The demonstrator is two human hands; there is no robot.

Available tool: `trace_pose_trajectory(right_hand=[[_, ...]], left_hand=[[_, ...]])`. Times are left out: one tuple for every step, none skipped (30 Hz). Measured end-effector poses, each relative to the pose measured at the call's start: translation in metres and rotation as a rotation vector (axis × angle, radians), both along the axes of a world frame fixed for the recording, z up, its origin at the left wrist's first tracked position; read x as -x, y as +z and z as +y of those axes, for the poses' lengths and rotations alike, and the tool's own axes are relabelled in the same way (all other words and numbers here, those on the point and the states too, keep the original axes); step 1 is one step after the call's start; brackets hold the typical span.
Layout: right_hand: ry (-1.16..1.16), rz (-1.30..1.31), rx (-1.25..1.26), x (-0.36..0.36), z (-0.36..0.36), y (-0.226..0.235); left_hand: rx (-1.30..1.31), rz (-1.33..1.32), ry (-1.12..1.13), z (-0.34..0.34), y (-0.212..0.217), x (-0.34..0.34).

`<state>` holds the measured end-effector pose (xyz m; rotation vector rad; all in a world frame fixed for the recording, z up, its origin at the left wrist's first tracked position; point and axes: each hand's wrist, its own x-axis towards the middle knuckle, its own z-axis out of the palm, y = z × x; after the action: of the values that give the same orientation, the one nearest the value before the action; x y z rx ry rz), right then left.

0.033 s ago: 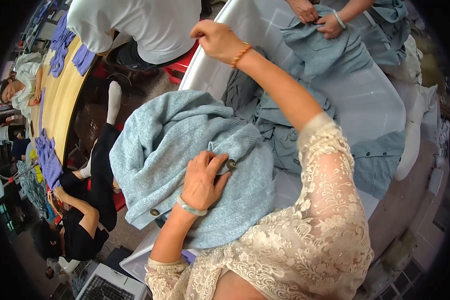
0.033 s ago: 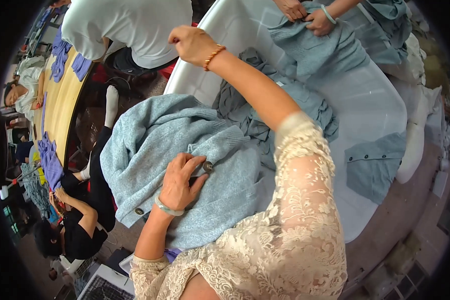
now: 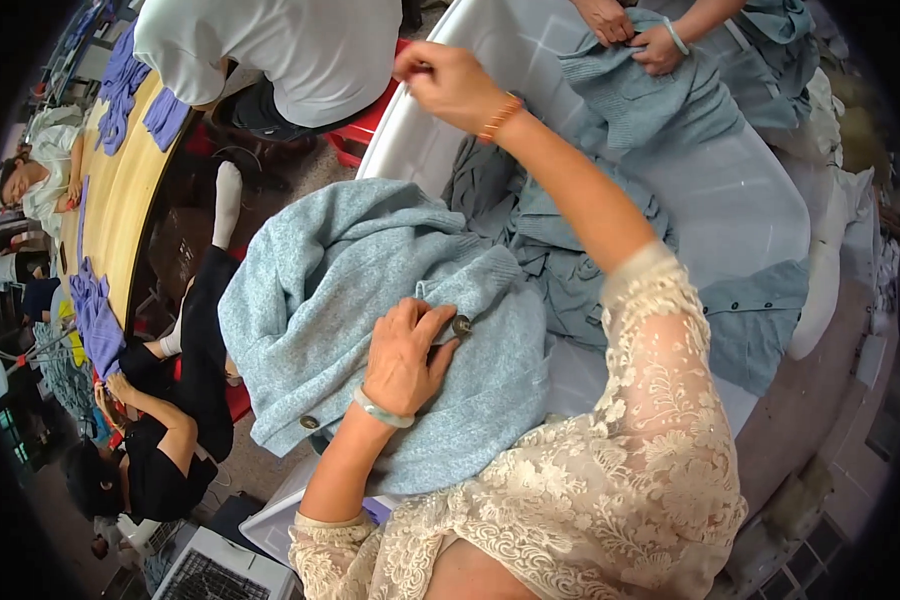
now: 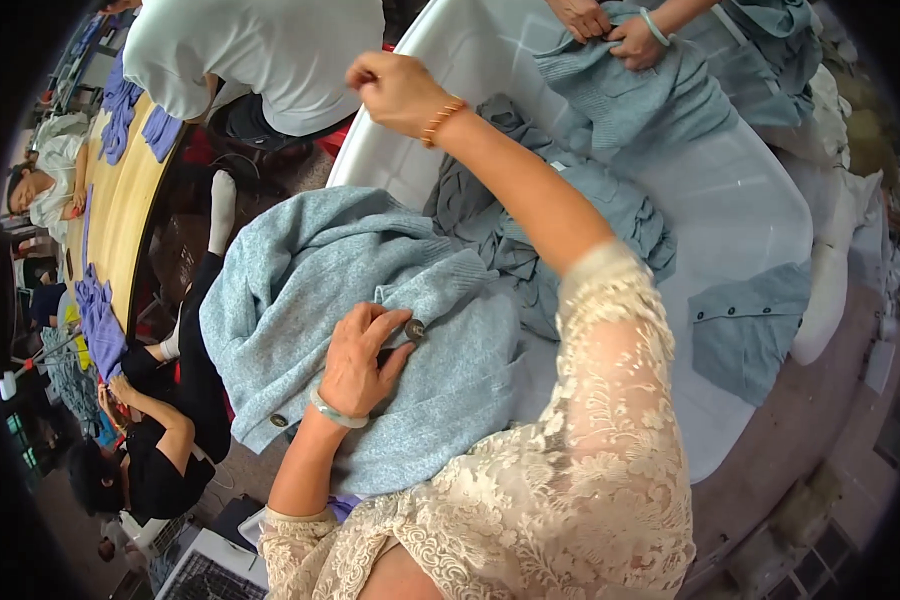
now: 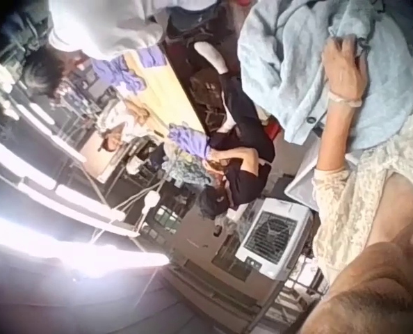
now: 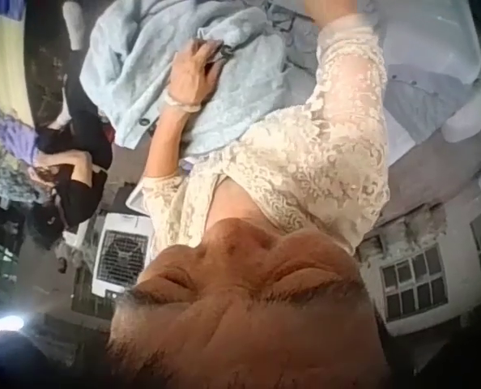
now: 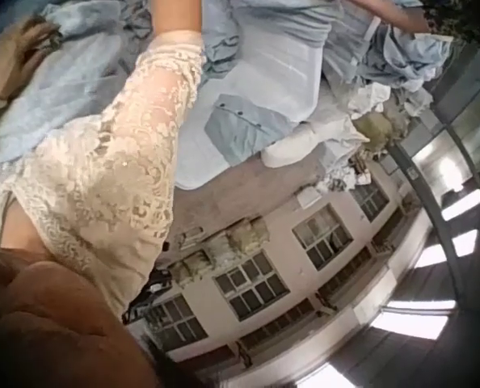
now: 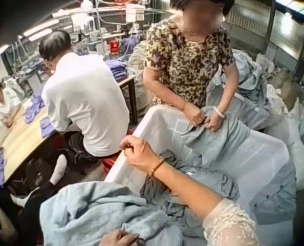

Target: The recorder is inspecting and sorting sweaters from a large bin in a factory setting.

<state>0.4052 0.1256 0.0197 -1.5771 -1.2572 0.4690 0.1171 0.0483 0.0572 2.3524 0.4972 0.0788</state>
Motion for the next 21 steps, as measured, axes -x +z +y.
trace_pose_trajectory(right_hand=[[0.056, 0.219, 0.042, -0.003, -0.034, 0.005], [0.124, 0.447, 0.074, -0.002, -0.067, 0.011], [0.217, 0.597, 0.173, 0.004, -0.101, 0.021], [0.307, 0.827, 0.170, 0.009, -0.134, 0.003], [0.351, 1.023, 0.164, 0.025, -0.164, -0.001], [0.366, 1.148, 0.188, 0.036, -0.196, -0.005], [0.330, 1.269, 0.191, 0.049, -0.226, -0.012], [0.295, 1.389, 0.187, 0.064, -0.250, -0.017], [0.214, 1.473, 0.225, 0.081, -0.267, -0.023], [0.119, 1.556, 0.263, 0.094, -0.282, -0.032], [0.085, 1.598, 0.273, 0.107, -0.291, -0.041], [0.049, 1.635, 0.277, 0.117, -0.296, -0.047], [0.025, 1.651, 0.344, 0.124, -0.299, -0.052], [0.053, 1.579, 0.392, 0.129, -0.300, -0.056], [0.085, 1.509, 0.439, 0.132, -0.295, -0.056], [0.100, 1.372, 0.515, 0.131, -0.290, -0.048], [0.092, 1.376, 0.504, 0.127, -0.286, -0.045], [0.121, 1.231, 0.486, 0.123, -0.283, -0.043], [0.147, 1.085, 0.469, 0.121, -0.284, -0.042], [0.114, 0.966, 0.418, 0.122, -0.287, -0.044], [0.109, 0.963, 0.414, 0.123, -0.290, -0.045]], left_hand=[[0.015, -0.023, 0.004, -0.004, -0.006, -0.004], [0.018, -0.030, -0.003, -0.006, -0.003, -0.006], [0.016, -0.005, 0.002, -0.006, 0.000, -0.007], [0.013, 0.020, 0.005, -0.007, 0.003, -0.007], [0.010, 0.024, 0.015, -0.006, 0.004, -0.005], [-0.004, 0.053, 0.011, -0.007, 0.003, -0.003], [-0.013, 0.080, -0.002, -0.008, 0.001, -0.004], [-0.021, 0.076, 0.006, -0.009, 0.000, -0.005], [-0.025, 0.072, 0.005, -0.009, -0.001, -0.003], [-0.022, 0.067, -0.004, -0.009, -0.004, -0.003], [-0.008, 0.060, -0.007, -0.008, -0.003, -0.005], [-0.011, 0.060, -0.021, -0.009, -0.004, -0.007], [-0.004, 0.047, -0.027, -0.009, -0.006, -0.008], [0.004, 0.034, -0.033, -0.010, -0.007, -0.009], [0.004, 0.041, -0.029, -0.010, -0.005, -0.010], [0.001, 0.044, -0.042, -0.010, -0.005, -0.009], [0.027, 0.041, -0.016, -0.011, -0.006, -0.009], [0.056, 0.034, 0.011, -0.011, -0.007, -0.009], [0.100, 0.002, 0.039, -0.011, -0.010, -0.009], [0.173, -0.026, 0.069, -0.010, -0.013, -0.008], [0.245, -0.055, 0.105, -0.009, -0.015, -0.007]])
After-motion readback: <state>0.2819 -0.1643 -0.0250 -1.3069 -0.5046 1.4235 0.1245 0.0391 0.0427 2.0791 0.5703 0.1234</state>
